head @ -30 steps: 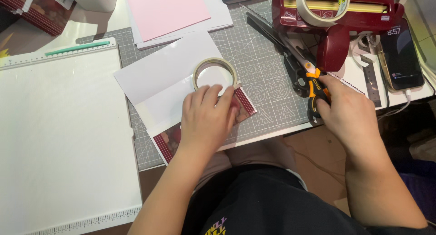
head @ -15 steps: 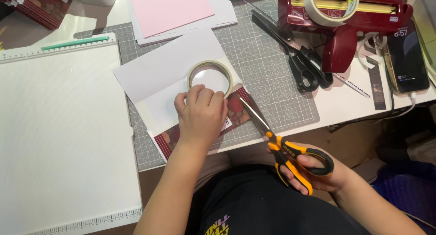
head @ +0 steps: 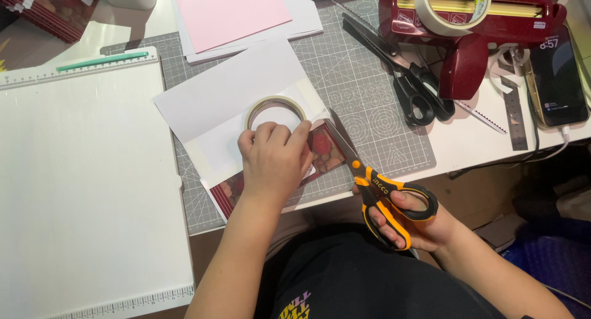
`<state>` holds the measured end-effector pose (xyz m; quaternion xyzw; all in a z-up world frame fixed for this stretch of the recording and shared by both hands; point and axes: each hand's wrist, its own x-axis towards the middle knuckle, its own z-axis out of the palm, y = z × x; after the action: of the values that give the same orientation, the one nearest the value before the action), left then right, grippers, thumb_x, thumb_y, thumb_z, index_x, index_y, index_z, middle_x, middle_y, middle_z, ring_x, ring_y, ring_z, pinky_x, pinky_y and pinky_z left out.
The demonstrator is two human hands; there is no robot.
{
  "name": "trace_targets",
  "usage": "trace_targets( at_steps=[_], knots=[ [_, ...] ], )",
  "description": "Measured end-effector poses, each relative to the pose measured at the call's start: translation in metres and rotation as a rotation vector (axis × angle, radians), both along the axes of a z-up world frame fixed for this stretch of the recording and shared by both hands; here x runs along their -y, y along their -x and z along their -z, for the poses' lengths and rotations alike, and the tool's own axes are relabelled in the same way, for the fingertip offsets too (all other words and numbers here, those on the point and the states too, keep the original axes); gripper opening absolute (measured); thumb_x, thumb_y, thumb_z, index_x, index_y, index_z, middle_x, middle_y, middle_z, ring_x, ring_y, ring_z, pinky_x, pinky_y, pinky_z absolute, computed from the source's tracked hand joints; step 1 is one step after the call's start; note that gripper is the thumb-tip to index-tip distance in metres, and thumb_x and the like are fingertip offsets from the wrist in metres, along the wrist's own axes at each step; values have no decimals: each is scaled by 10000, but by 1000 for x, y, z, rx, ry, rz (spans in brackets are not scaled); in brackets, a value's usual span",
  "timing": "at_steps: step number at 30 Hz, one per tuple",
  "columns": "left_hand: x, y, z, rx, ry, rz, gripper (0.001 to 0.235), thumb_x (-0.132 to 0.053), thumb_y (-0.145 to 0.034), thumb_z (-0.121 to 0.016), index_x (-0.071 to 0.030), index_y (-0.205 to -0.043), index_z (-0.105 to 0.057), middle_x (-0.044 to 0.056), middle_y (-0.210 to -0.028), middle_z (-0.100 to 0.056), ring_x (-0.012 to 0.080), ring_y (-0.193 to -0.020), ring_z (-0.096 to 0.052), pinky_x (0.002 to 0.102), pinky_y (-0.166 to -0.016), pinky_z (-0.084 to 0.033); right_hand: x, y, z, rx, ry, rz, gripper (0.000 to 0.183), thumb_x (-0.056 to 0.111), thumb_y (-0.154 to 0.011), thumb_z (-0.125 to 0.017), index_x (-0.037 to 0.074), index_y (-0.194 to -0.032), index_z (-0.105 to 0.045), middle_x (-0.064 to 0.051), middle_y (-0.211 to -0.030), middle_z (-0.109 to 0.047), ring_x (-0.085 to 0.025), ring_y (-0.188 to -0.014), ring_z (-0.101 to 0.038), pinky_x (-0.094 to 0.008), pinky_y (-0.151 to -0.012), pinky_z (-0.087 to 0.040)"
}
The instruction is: The person applies clear tape to the edges of a white paper envelope, cuts the tape with scissors, and folds the flaps to seal it. The person repeats this process on a second envelope, smoothing the tape and pressing the edges to secure the seal.
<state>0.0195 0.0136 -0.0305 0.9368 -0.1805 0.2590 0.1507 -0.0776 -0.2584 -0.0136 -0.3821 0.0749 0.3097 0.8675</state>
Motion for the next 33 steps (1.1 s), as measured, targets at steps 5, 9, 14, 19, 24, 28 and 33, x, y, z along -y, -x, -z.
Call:
trace_targets(
  at_steps=[5,9,14,19,24,28,33],
  knots=[
    [0,-1,-1,-28,7,3,286,-342,-898,-702,-237,-1163,-723,8,-766,-593,260,-1005,-633,486,-864,-387,-6,-6,-19,3,64,45,537,232,-978,-560,-188,-1309,-506,-243,-665,-543,-237,-324,-598,-308,-281,-549],
    [1,-1,-1,7,5,-4,278,-343,-887,-688,-248,-1146,-715,-2,-750,-564,262,-992,-633,476,-841,-390,-11,-10,-33,19,99,81,388,187,-992,-564,-196,-1056,-560,-250,-636,-527,-241,-267,-553,-301,-234,-502],
    [0,-2,1,35,-7,-15,261,-343,-871,-675,-279,-1123,-702,-14,-738,-543,255,-989,-635,474,-833,-392,-10,-13,-41,20,121,103,309,153,-1000,-568,-154,-970,-542,-256,-647,-523,-254,-271,-552,-320,-215,-492],
    [0,-1,-1,35,-4,-2,250,-329,-859,-669,-289,-1105,-687,-17,-718,-524,252,-974,-645,471,-827,-400,-6,-12,-37,21,203,101,309,141,-996,-566,-161,-929,-551,-229,-617,-488,-239,-281,-554,-317,-207,-505],
    [0,-2,-2,25,1,-5,241,-346,-864,-678,-291,-1098,-693,-18,-712,-534,252,-968,-651,471,-824,-411,-3,-14,-37,34,236,91,304,127,-994,-569,-163,-904,-565,-224,-604,-485,-241,-282,-551,-322,-205,-508],
    [0,-1,-4,21,-15,-3,246,-339,-859,-686,-290,-1101,-685,-20,-721,-531,251,-973,-646,470,-833,-411,-6,-15,-44,27,285,89,304,137,-982,-588,-164,-941,-588,-217,-594,-484,-224,-279,-546,-309,-209,-499],
    [0,-2,0,13,-4,-8,253,-336,-857,-682,-293,-1106,-681,-24,-729,-534,248,-968,-650,472,-839,-422,-7,-15,-47,36,314,113,286,131,-978,-607,-153,-952,-590,-203,-603,-487,-211,-273,-537,-293,-206,-485]
  ],
)
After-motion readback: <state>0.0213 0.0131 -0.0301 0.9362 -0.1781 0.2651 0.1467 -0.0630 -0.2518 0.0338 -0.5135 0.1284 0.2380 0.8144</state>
